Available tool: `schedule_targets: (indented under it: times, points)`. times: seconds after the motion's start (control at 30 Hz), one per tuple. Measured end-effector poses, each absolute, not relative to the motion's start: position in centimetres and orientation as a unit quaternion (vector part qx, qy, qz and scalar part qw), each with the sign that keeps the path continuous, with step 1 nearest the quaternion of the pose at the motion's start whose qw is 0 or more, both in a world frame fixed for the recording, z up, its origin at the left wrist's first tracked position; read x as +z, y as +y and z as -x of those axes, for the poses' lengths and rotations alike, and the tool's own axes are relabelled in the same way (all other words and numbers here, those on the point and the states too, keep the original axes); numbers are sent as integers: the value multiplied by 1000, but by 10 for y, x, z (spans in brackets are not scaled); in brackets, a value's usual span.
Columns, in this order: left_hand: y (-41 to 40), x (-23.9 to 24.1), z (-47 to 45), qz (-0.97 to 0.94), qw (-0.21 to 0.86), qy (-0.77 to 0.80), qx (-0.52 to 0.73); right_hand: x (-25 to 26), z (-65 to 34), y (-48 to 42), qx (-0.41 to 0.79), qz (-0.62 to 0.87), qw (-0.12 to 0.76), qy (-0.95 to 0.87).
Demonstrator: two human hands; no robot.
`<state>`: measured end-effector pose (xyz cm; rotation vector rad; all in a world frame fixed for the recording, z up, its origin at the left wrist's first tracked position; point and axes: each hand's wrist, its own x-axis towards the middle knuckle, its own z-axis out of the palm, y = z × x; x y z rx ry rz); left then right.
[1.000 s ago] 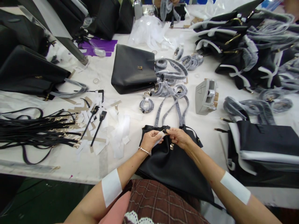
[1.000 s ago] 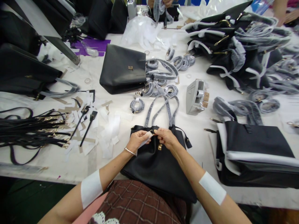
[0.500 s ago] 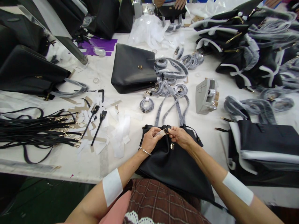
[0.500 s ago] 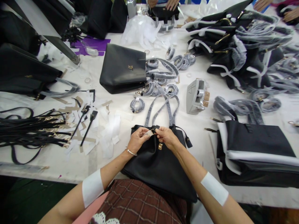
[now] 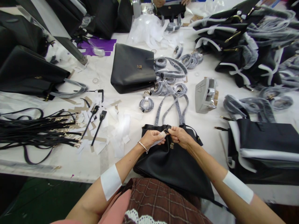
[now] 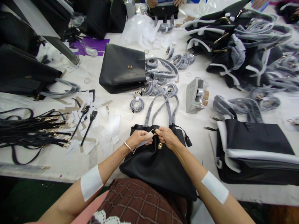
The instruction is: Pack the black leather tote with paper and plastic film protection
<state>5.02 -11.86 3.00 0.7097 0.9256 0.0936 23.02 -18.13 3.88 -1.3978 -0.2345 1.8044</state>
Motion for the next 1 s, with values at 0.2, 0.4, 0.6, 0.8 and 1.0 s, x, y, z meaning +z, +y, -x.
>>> schedule_targets:
  times: [0.2,0.4,0.6,0.8,1.0]
  points:
    - [-121,27,-52,-359,817,448,45,40,-232,-180,714,564,402,-101]
    - [-124,31,-53,-386,786,476,81,39,-233,-179,712,571,395,-102]
    - [-126,33,-54,-384,782,482,99,40,-233,-179,706,584,387,-108]
    - [-125,33,-58,-408,771,480,96,43,-229,-177,695,605,372,-110]
    - [-123,35,-63,-421,761,484,97,41,-224,-176,672,644,349,-112]
